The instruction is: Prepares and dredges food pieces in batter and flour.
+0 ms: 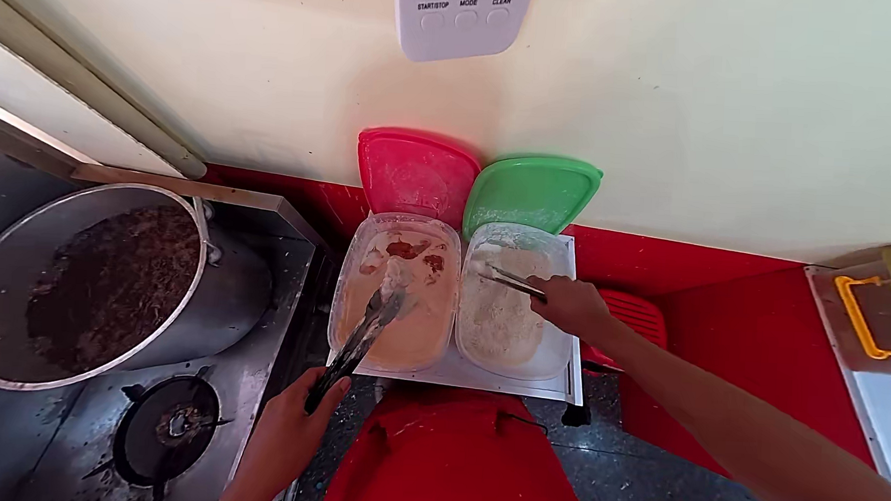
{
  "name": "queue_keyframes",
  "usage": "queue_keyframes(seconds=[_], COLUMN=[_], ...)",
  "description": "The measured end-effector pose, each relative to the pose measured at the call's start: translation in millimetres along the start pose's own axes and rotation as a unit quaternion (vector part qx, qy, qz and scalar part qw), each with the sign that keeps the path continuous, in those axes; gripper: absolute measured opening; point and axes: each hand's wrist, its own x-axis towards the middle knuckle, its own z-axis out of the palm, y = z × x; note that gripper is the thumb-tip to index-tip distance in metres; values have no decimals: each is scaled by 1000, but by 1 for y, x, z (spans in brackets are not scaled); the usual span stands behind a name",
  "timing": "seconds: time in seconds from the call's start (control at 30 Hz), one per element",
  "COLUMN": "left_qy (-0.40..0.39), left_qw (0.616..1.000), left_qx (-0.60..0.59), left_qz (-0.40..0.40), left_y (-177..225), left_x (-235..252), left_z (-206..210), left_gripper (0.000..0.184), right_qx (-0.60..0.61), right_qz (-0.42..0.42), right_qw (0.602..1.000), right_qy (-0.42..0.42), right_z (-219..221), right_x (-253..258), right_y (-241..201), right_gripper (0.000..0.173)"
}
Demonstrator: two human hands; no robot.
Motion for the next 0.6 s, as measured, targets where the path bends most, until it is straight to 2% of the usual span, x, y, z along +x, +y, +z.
queue_keyframes(seconds=[0.03, 0.1, 0.2, 0.27, 0.33, 0.43, 0.53, 0.6], left_qy=[-5, -13, -18, -15, -17, -17, -18, -16], left_qw=[1000, 1000, 1000, 1000, 1000, 1000, 1000, 1000], left_qx=[0, -1, -4, -9, -10, -4, 2, 7], left_qz=[0, 3, 5, 8, 5, 3, 3, 5], left_y=[2, 6, 6, 5, 4, 5, 6, 10], left_x=[2, 4, 7, 9, 12, 16, 19, 21], left_z=[1, 1, -2, -1, 0, 0, -5, -7], left_gripper=[59, 57, 56, 57, 58, 60, 59, 60], right_qx=[52, 121, 202, 206, 147, 103, 83, 61], right_qz=[30, 76, 105, 117, 125, 138, 136, 120], right_qw=[998, 989, 972, 971, 974, 980, 986, 990], right_qy=[19, 22, 55, -4, -116, -101, -53, -31], right_z=[5, 18, 50, 80, 95, 66, 21, 8], right_x=[-4, -17, -70, -116, -135, -110, -57, -19], right_y=[-1, -2, 4, 6, 9, 8, -9, -22], right_gripper=[30, 38, 52, 59, 52, 56, 57, 52])
